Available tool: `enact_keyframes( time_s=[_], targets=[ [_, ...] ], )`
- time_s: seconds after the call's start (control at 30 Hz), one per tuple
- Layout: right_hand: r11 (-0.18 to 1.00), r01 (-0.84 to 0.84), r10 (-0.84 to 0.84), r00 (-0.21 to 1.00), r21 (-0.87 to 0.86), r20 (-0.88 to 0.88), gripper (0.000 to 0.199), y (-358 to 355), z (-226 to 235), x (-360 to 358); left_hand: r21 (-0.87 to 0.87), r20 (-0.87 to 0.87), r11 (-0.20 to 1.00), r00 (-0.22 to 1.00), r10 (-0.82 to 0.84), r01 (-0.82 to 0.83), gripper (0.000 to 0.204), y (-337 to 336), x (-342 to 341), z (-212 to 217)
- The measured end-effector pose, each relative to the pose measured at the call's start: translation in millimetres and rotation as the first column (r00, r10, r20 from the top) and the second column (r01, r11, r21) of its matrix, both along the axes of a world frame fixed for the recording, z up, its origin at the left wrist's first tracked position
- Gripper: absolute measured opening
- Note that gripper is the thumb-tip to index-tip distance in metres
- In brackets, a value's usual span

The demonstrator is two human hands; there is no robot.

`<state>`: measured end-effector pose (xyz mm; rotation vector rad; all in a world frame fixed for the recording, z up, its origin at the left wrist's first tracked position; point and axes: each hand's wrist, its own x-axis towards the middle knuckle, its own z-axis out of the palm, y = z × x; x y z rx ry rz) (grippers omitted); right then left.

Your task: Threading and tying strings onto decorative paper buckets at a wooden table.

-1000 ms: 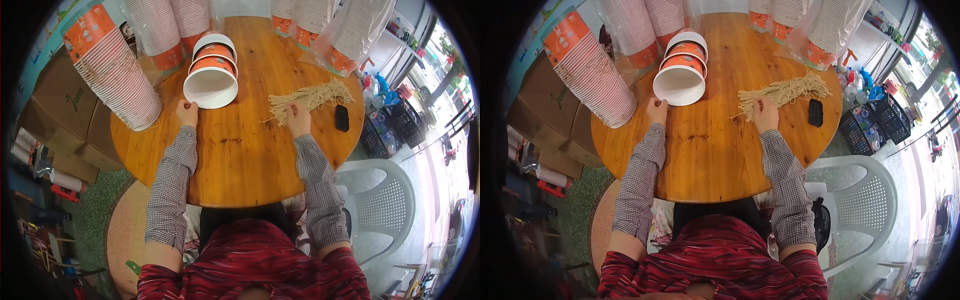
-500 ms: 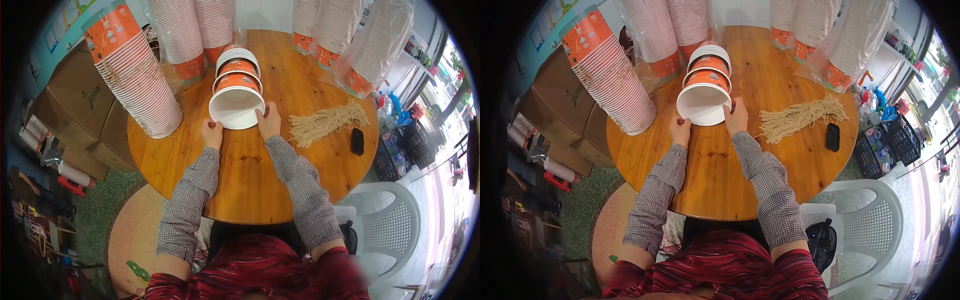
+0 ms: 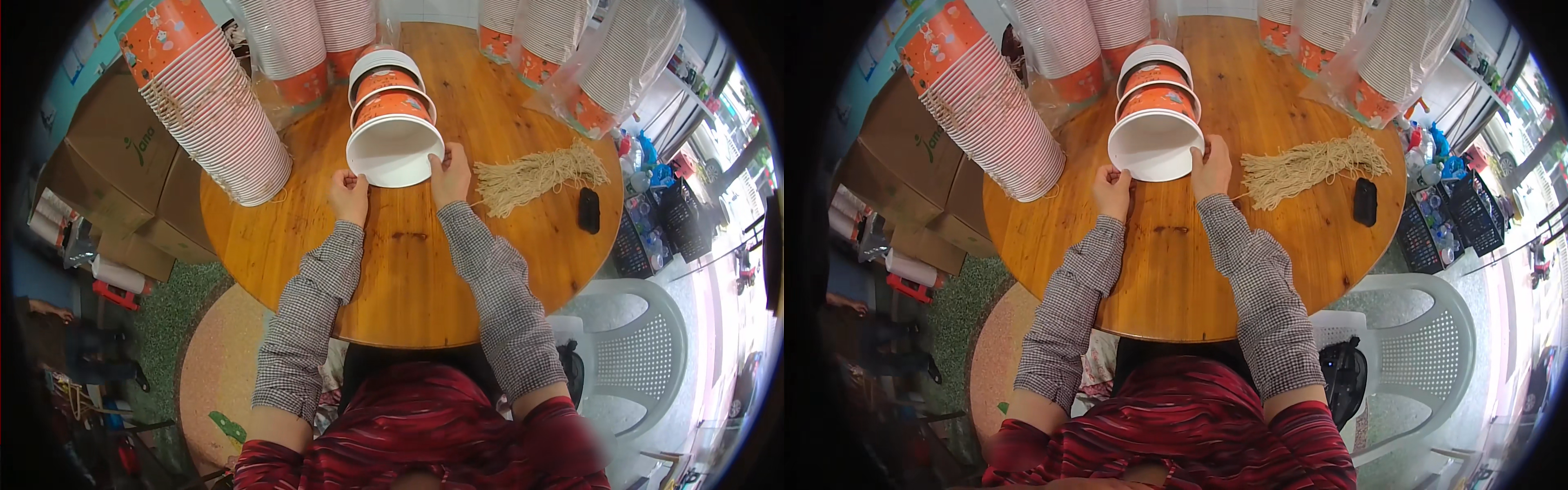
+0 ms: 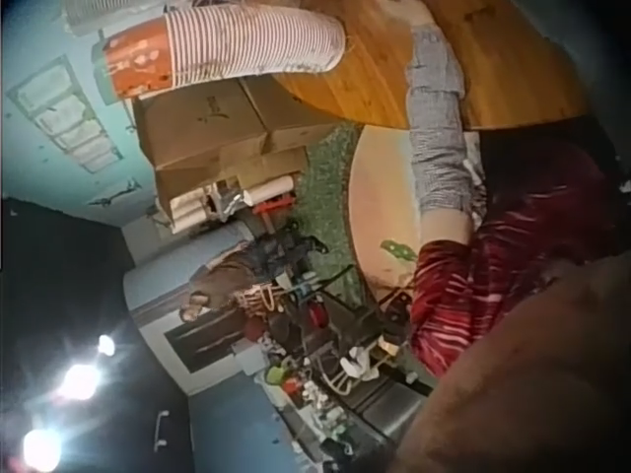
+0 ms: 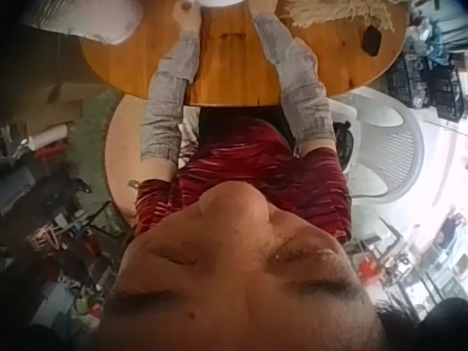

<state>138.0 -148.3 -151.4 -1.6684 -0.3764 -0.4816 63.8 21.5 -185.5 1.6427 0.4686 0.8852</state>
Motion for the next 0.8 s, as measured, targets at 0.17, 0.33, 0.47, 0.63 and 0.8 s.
enact_keyframes(
  time_s=[0.17,0.33,0.47,0.63,0.8],
  targets=[
    [0.994,0.113,-0.112,0.993,-0.006,0.038,0.024,-1.3,9.0,-4.0,0.064,0.042,0.998,0.999,0.012,-0.015,0.013,0.0,-2.7,1.2],
    [0.99,0.135,-0.135,0.991,-0.041,0.015,0.023,-3.5,8.5,-3.2,0.052,0.031,0.998,0.999,0.026,-0.027,0.015,-6.1,-3.2,7.0],
    [0.993,0.106,-0.108,0.994,-0.049,-0.031,0.022,-0.2,12.0,-1.5,-0.054,0.034,0.998,0.999,-0.005,0.007,0.017,6.7,-2.4,-1.4],
    [0.983,0.06,-0.084,0.988,-0.173,-0.131,0.017,-7.8,15.0,-3.7,-0.081,0.11,0.995,0.993,-0.049,0.058,0.015,-2.3,1.7,4.4],
    [0.963,-0.082,0.076,0.997,-0.255,-0.03,0.034,-8.2,18.0,-11.4,-0.16,0.093,0.984,0.993,-0.068,0.082,0.012,12.4,-0.6,3.5]
  ],
)
